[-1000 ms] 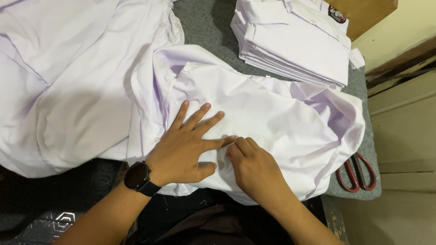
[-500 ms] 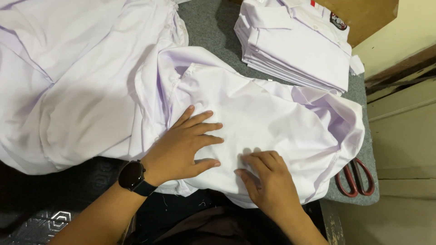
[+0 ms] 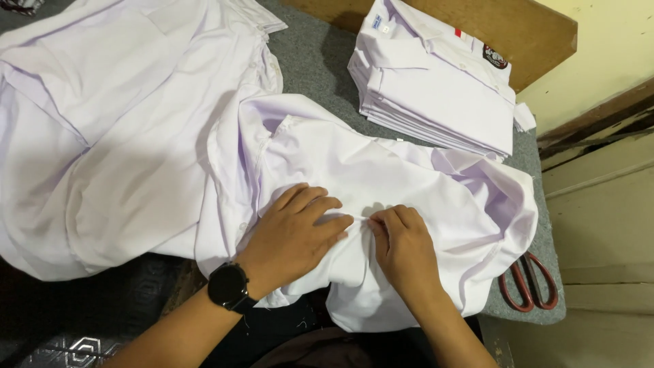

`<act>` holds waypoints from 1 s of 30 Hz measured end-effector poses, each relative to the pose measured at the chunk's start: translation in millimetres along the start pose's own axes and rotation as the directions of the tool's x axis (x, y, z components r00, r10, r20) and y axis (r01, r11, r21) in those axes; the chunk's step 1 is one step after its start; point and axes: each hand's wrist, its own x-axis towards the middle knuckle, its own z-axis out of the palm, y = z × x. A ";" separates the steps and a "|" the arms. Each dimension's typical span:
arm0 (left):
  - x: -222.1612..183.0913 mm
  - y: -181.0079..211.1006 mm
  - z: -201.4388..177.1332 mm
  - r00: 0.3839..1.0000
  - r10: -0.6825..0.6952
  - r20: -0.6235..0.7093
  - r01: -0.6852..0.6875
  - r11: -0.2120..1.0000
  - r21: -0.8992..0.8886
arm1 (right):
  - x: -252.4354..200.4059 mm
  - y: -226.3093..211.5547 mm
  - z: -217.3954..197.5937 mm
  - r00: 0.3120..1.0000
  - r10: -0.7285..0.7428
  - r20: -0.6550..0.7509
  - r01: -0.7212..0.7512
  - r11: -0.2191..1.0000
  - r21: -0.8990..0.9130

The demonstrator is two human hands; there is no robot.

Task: Inspecting white shirts for loose threads and trimming them with scissors before stacking them.

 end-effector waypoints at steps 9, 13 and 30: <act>-4.7 -17.9 -29.2 0.908 0.042 0.416 -0.045 0.999 -0.001 | -5.9 -36.3 -12.1 0.994 -0.084 0.070 0.057 0.944 0.325; -5.9 -19.2 -29.1 0.902 0.053 0.428 -0.057 0.998 -0.004 | -4.3 -44.3 -9.9 0.992 -0.097 0.079 0.062 0.932 0.357; -1.8 -17.6 -32.9 0.899 0.073 0.431 -0.069 0.997 -0.025 | -48.6 -70.8 -46.0 0.913 -0.347 0.212 0.243 0.883 0.401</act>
